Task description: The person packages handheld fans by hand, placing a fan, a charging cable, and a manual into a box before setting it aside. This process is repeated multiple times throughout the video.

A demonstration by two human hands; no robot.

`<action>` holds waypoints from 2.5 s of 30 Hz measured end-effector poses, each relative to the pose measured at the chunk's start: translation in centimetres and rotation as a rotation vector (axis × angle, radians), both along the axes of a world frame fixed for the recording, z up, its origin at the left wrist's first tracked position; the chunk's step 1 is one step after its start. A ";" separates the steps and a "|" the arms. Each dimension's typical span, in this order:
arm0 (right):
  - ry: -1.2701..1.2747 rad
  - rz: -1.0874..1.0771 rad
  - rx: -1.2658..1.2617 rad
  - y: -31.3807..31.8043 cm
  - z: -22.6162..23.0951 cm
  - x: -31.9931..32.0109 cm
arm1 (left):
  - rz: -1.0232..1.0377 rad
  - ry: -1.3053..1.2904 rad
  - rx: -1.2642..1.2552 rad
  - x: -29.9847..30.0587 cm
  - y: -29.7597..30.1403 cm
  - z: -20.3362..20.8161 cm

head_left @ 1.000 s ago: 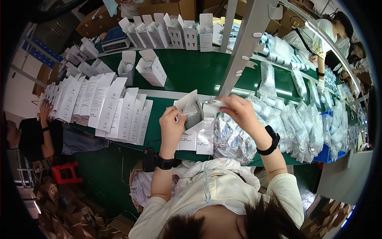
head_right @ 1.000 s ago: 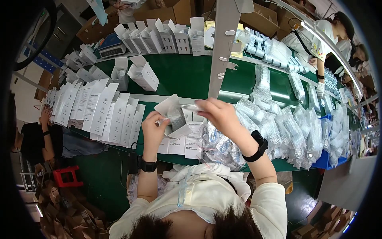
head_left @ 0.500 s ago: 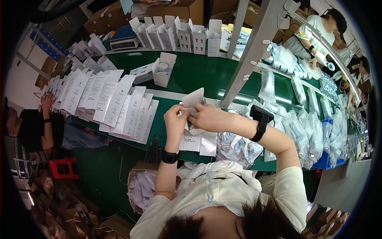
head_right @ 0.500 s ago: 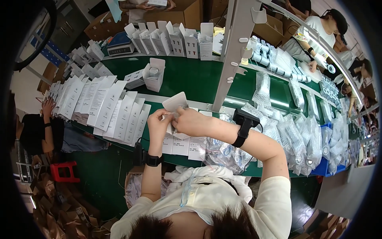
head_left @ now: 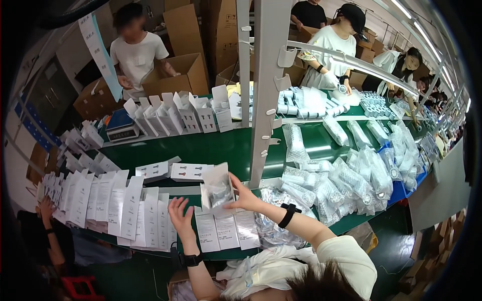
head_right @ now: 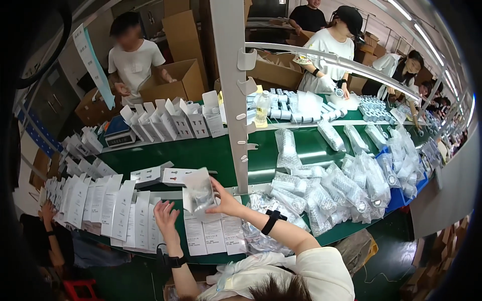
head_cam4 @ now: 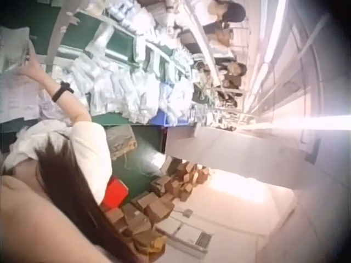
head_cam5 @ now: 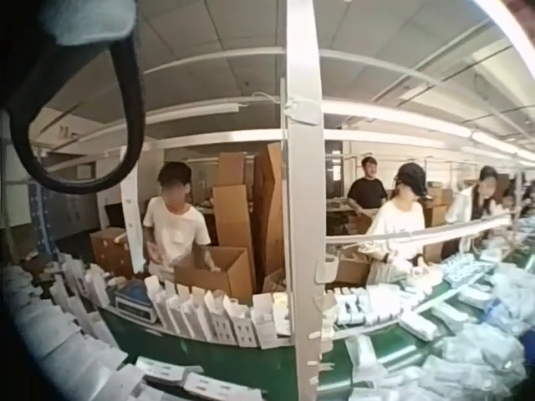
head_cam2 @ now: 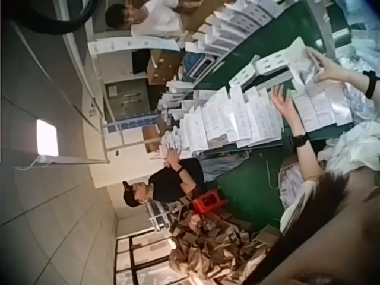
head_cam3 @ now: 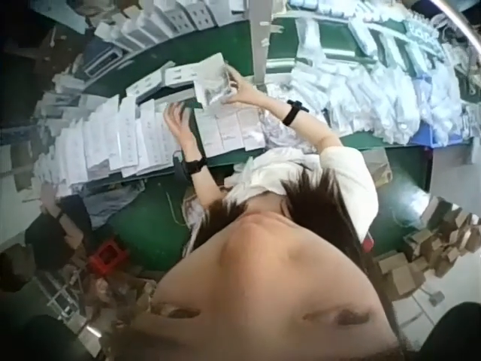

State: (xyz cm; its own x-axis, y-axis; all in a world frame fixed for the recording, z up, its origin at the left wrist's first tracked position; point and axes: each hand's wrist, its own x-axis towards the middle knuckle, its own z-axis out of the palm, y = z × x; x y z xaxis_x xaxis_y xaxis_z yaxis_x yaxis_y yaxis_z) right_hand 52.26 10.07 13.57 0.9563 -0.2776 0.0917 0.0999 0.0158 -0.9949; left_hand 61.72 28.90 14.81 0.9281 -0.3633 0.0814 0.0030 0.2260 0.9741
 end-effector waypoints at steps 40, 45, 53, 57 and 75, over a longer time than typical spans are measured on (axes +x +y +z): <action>0.006 -0.575 -0.098 0.0 -4.3 12.3 | 0.142 -0.430 0.628 -0.7 5.0 -3.0; -0.513 -0.470 -0.472 -3.0 0.1 -2.3 | 0.048 -0.592 0.766 0.0 2.2 -2.3; -0.347 -1.200 -0.358 -16.4 0.1 -3.3 | -0.051 -0.471 0.715 -1.1 1.3 -4.7; -1.026 -0.832 -0.635 -6.7 4.8 -2.4 | 0.101 -0.576 0.695 -2.0 2.8 -7.9; 0.352 0.024 -1.699 5.8 -2.5 31.9 | 0.307 -0.851 0.616 -6.6 6.8 -13.6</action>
State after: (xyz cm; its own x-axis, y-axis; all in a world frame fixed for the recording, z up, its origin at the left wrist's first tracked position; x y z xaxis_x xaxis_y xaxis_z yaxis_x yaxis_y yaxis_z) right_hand 84.13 15.83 11.10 0.9952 -0.0869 0.0456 -0.0920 -0.9878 0.1255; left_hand 55.14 35.66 1.25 0.7122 -0.3239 0.6228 -0.6977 -0.4244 0.5771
